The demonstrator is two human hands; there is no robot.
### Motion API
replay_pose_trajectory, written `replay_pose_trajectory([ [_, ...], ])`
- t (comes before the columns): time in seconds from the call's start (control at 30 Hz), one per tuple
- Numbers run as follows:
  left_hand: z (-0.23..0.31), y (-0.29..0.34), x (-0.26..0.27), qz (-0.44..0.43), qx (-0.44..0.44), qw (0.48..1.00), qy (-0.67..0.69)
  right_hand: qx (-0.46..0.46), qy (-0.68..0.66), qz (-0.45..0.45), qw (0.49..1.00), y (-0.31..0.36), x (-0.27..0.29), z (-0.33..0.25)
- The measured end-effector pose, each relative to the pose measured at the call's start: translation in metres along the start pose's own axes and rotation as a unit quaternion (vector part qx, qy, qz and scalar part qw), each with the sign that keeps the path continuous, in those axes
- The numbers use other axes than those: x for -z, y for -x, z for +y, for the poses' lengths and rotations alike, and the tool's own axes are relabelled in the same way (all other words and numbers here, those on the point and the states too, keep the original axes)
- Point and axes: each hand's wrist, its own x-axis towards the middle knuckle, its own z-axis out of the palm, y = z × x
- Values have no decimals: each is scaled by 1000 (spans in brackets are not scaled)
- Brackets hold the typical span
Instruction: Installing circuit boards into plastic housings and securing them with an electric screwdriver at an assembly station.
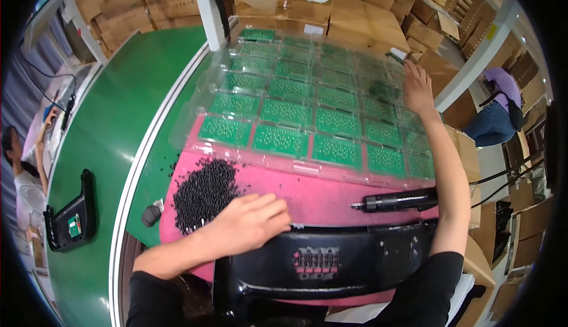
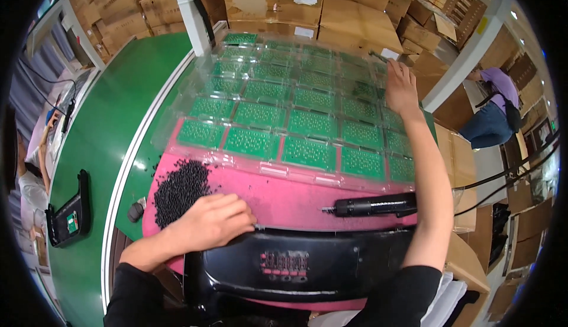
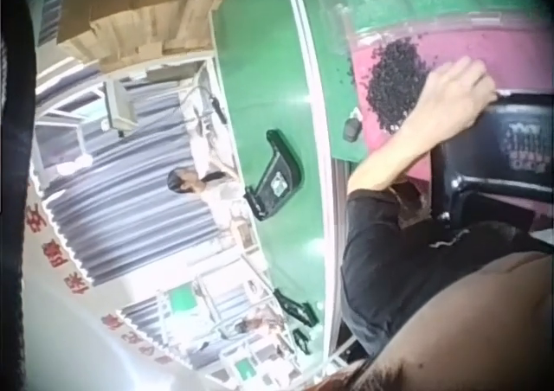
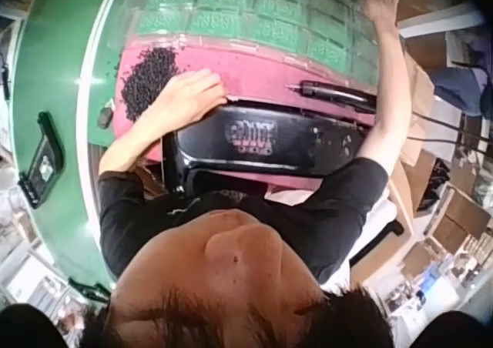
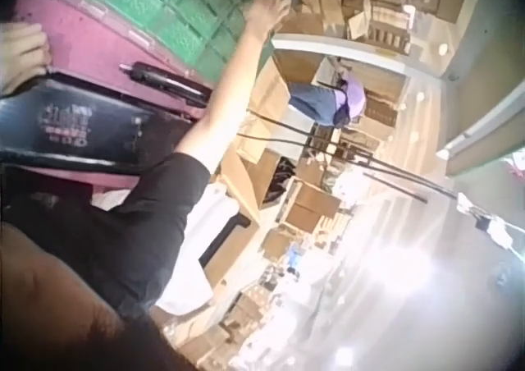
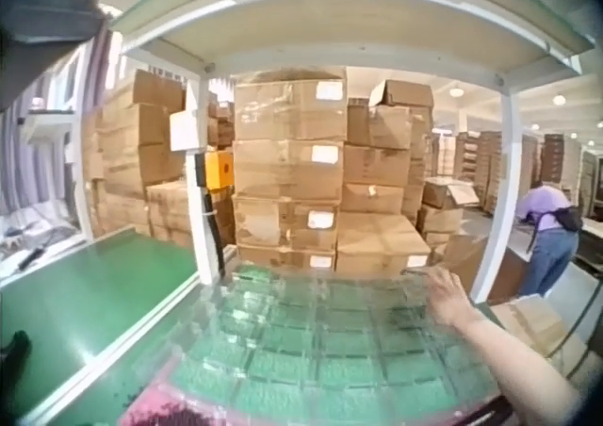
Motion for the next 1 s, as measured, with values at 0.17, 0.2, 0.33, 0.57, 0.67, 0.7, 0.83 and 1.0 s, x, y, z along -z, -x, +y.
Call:
replay_pose_trajectory([
  [0.17, -1, 1, 5, 39, 10, 997, 61, 55, -382, 69, 920, 49, 128, -42],
  [0.2, -1, 1, 7, 93, 22, 994, 60, 32, -474, 37, 879, 63, 164, -60],
  [0.33, 14, -9, 19, 191, 68, 963, 177, -7, -729, -22, 684, 139, 266, -125],
  [0.57, 48, -10, 25, 5, 0, 812, 584, 5, -743, 51, 667, 236, 289, -183],
  [0.67, 42, -10, 31, -48, -1, 878, 476, -59, -659, 185, 727, 233, 296, -192],
  [0.7, 39, -6, 30, -91, -21, 888, 450, -24, -573, 157, 804, 238, 294, -182],
  [0.83, 38, 12, 21, -231, -55, 893, 383, 61, -465, 61, 881, 265, 297, -183],
  [1.0, 46, 20, 17, -305, -82, 851, 419, 73, -469, 15, 880, 285, 301, -190],
])
